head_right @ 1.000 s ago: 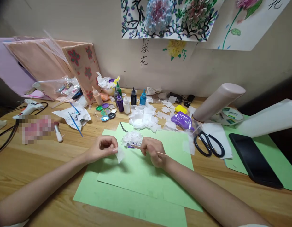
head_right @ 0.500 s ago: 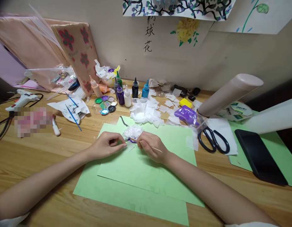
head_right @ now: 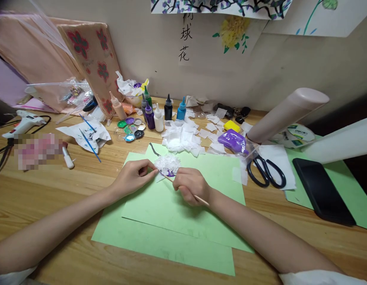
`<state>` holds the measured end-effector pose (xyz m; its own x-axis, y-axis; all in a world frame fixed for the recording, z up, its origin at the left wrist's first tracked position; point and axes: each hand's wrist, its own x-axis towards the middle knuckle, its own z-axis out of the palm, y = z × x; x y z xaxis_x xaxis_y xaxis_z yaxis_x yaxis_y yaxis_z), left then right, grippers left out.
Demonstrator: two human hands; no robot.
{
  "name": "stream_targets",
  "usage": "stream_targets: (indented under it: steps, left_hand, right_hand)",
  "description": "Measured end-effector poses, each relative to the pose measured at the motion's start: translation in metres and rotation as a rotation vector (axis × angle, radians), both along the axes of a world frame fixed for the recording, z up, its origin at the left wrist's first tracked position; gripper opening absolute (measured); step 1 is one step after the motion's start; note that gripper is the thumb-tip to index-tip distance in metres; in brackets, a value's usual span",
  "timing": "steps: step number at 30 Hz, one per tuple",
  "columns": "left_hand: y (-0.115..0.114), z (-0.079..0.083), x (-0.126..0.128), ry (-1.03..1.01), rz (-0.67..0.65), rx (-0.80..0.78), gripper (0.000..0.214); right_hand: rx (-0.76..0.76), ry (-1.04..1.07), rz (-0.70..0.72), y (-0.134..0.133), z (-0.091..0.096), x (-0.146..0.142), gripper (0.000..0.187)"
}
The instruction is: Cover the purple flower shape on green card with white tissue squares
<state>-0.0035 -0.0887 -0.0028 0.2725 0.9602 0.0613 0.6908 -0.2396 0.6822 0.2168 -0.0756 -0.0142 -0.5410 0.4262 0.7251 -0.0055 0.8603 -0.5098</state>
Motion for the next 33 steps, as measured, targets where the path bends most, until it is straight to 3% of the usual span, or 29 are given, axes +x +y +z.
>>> stream_targets:
  steps: [5, 19, 33]
  left_hand:
    - [0.0001, 0.0002, 0.0002, -0.023, 0.018, 0.007, 0.021]
    - [0.0027, -0.0015, 0.0014, -0.023, 0.007, 0.007, 0.023]
    - [0.0027, 0.001, 0.0014, 0.003, 0.01, -0.003, 0.021]
  right_hand:
    - [0.129, -0.188, -0.025, -0.0001, 0.0024, -0.0044, 0.036]
    - [0.128, -0.238, -0.04, 0.001, 0.0031, -0.007, 0.031]
    - [-0.062, -0.215, -0.118, 0.0004, 0.0026, -0.0094, 0.036]
